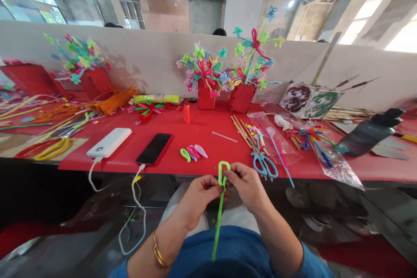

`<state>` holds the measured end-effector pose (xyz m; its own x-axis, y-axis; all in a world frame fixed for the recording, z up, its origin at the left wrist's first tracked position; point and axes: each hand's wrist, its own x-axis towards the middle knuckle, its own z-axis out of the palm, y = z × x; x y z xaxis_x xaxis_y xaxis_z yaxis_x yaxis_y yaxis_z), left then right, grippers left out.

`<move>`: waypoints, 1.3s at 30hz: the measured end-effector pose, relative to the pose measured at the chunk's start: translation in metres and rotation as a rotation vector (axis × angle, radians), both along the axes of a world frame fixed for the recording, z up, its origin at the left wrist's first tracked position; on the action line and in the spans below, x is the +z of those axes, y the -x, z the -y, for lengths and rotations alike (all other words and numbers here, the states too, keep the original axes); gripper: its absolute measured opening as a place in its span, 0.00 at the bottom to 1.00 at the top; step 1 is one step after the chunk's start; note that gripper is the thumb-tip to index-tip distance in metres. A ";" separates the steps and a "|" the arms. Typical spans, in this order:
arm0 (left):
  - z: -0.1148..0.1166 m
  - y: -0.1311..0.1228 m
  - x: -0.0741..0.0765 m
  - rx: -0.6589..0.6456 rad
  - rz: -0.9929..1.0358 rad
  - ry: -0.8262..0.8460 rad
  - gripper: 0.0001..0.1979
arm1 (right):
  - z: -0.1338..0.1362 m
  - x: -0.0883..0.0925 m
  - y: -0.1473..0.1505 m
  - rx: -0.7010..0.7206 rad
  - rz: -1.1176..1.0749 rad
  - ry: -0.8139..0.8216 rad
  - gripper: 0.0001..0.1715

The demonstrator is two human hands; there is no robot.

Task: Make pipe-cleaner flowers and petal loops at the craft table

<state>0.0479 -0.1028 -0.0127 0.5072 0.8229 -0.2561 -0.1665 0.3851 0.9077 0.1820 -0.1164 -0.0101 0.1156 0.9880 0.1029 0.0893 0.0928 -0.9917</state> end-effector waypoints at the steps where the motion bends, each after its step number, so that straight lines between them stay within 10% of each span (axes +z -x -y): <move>1: 0.000 0.000 0.000 -0.001 0.002 0.012 0.07 | 0.000 0.000 0.000 -0.001 -0.018 0.003 0.13; 20: -0.006 0.011 0.001 -0.150 -0.045 -0.152 0.04 | 0.005 0.007 0.002 0.279 0.022 -0.026 0.03; 39: -0.010 0.013 0.006 0.142 0.099 -0.130 0.03 | 0.007 -0.005 0.012 0.080 0.682 -0.162 0.04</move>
<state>0.0353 -0.0931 -0.0062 0.4014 0.9107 -0.0975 -0.3018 0.2320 0.9247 0.1702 -0.1234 -0.0154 -0.0990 0.9569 0.2730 0.6733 0.2664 -0.6897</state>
